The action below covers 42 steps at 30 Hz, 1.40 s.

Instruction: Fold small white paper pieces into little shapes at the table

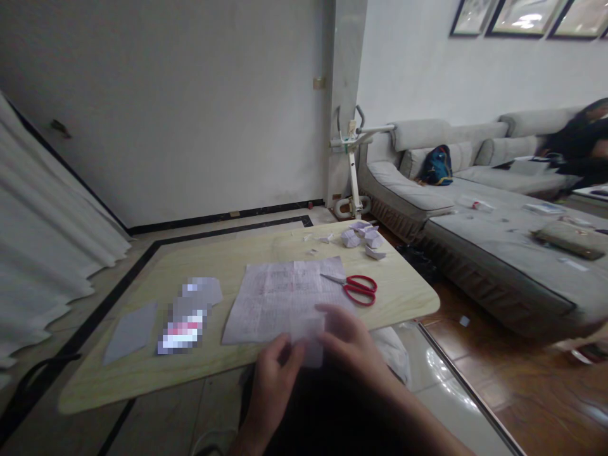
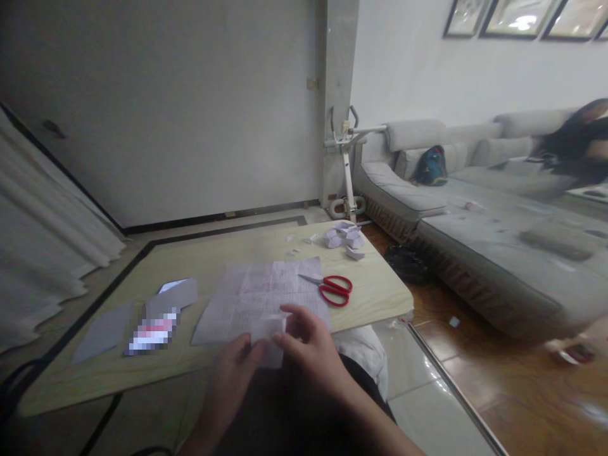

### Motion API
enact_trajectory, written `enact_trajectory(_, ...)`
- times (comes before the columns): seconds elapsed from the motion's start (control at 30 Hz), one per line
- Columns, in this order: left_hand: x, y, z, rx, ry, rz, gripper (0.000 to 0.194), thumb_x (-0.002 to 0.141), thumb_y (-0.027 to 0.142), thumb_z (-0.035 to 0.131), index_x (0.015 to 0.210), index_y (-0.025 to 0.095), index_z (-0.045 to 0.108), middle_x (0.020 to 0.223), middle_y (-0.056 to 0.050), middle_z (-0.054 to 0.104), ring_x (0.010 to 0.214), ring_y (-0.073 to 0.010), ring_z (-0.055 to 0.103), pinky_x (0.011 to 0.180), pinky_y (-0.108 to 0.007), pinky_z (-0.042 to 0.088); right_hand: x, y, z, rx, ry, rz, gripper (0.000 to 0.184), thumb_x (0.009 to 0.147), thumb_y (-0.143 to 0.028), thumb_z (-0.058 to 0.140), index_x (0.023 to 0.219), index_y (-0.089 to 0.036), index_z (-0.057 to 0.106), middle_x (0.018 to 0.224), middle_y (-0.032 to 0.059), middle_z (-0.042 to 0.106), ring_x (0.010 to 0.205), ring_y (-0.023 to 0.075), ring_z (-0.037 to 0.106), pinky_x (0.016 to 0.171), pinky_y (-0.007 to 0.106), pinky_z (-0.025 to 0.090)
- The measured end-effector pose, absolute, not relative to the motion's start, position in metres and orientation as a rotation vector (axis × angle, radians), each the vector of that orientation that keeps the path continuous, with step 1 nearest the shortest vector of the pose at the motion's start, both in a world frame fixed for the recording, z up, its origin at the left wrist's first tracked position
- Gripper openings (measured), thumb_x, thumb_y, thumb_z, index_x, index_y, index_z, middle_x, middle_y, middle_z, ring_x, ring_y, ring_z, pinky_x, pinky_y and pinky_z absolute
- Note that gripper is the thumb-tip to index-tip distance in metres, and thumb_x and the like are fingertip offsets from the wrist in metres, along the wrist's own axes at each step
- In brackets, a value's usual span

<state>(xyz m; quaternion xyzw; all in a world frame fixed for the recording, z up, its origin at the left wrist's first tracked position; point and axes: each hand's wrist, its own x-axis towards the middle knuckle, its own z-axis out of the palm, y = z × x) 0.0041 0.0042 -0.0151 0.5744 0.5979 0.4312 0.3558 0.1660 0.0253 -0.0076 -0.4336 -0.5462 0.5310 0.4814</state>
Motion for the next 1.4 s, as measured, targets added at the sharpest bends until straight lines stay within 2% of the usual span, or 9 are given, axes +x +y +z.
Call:
enact_trajectory(0.13, 0.004, 0.005, -0.016, 1.404, 1.545, 1.160, 0.034, 0.080, 0.043, 0.061, 0.058, 0.020, 0.049, 0.054, 0.005, 0.046, 0.053, -0.0134, 0.047, 0.049, -0.021, 0.040, 0.160, 0.027, -0.011, -1.074, -1.236, 1.291, 0.031, 0.072, -0.041, 0.073, 0.090, -0.018, 0.063, 0.073, -0.0009, 0.058, 0.070, 0.0165, 0.054, 0.064, 0.027, 0.044)
enact_trajectory(0.3, 0.006, 0.004, -0.019, 1.448, 1.437, 1.159, 0.028, 0.081, 0.043, 0.062, 0.067, 0.018, 0.059, 0.062, 0.002, 0.057, 0.062, -0.0170, 0.056, 0.056, -0.023, 0.046, 0.161, 0.025, -0.005, -1.150, -1.322, 1.243, 0.029, 0.080, -0.043, 0.066, 0.069, -0.016, 0.063, 0.061, -0.0022, 0.055, 0.061, 0.0140, 0.050, 0.057, 0.025, 0.041)
enact_trajectory(0.4, 0.007, 0.003, -0.020, 1.507, 1.435, 1.172, 0.026, 0.084, 0.041, 0.059, 0.072, 0.018, 0.062, 0.066, 0.000, 0.061, 0.064, -0.0180, 0.058, 0.058, -0.023, 0.048, 0.164, 0.024, -0.001, -1.107, -1.390, 1.247, 0.028, 0.083, -0.040, 0.063, 0.071, -0.015, 0.067, 0.068, 0.0004, 0.061, 0.066, 0.0158, 0.054, 0.062, 0.026, 0.043)
enact_trajectory(0.5, 0.006, 0.004, -0.018, 1.526, 1.463, 1.195, 0.027, 0.087, 0.039, 0.055, 0.070, 0.018, 0.063, 0.066, -0.001, 0.063, 0.063, -0.0182, 0.059, 0.057, -0.023, 0.048, 0.164, 0.023, -0.002, -1.116, -1.395, 1.230, 0.026, 0.084, -0.041, 0.063, 0.088, -0.016, 0.072, 0.078, 0.0028, 0.066, 0.074, 0.0184, 0.057, 0.068, 0.028, 0.045)
enact_trajectory(0.57, 0.006, 0.004, -0.017, 1.500, 1.485, 1.217, 0.027, 0.086, 0.039, 0.056, 0.070, 0.019, 0.063, 0.065, -0.001, 0.064, 0.063, -0.0185, 0.060, 0.057, -0.024, 0.049, 0.162, 0.024, -0.005, -1.139, -1.357, 1.233, 0.030, 0.082, -0.043, 0.065, 0.094, -0.017, 0.072, 0.077, 0.0024, 0.064, 0.074, 0.0186, 0.057, 0.065, 0.028, 0.045)
enact_trajectory(0.77, 0.007, 0.005, -0.011, 1.426, 1.502, 1.286, 0.027, 0.082, 0.041, 0.059, 0.068, 0.019, 0.063, 0.061, -0.001, 0.062, 0.059, -0.0181, 0.059, 0.053, -0.023, 0.049, 0.158, 0.021, -0.009, -1.186, -1.306, 1.220, 0.033, 0.078, -0.042, 0.068, 0.061, -0.017, 0.055, 0.056, -0.0041, 0.047, 0.056, 0.0125, 0.045, 0.052, 0.023, 0.037)
enact_trajectory(0.97, 0.007, 0.004, -0.006, 1.367, 1.527, 1.273, 0.028, 0.079, 0.043, 0.061, 0.066, 0.018, 0.063, 0.059, 0.000, 0.060, 0.058, -0.0173, 0.057, 0.053, -0.022, 0.048, 0.161, 0.018, -0.001, -1.170, -1.326, 1.253, 0.031, 0.079, -0.040, 0.066, 0.061, -0.017, 0.056, 0.057, -0.0037, 0.046, 0.056, 0.0121, 0.043, 0.052, 0.023, 0.036)
enact_trajectory(1.2, 0.011, -0.001, -0.003, 1.370, 1.460, 1.246, 0.025, 0.080, 0.041, 0.061, 0.067, 0.019, 0.059, 0.061, 0.002, 0.055, 0.059, -0.0153, 0.054, 0.052, -0.021, 0.045, 0.160, 0.013, 0.008, -1.198, -1.322, 1.200, 0.028, 0.080, -0.039, 0.063, 0.066, -0.015, 0.064, 0.062, 0.0003, 0.056, 0.061, 0.0147, 0.049, 0.055, 0.024, 0.041)
enact_trajectory(1.4, 0.013, -0.003, 0.000, 1.345, 1.383, 1.217, 0.027, 0.081, 0.039, 0.060, 0.064, 0.019, 0.054, 0.058, 0.005, 0.047, 0.056, -0.0126, 0.048, 0.049, -0.019, 0.041, 0.161, 0.010, 0.010, -1.232, -1.320, 1.201, 0.029, 0.080, -0.039, 0.063, 0.063, -0.015, 0.063, 0.059, -0.0002, 0.056, 0.058, 0.0138, 0.047, 0.054, 0.024, 0.039)
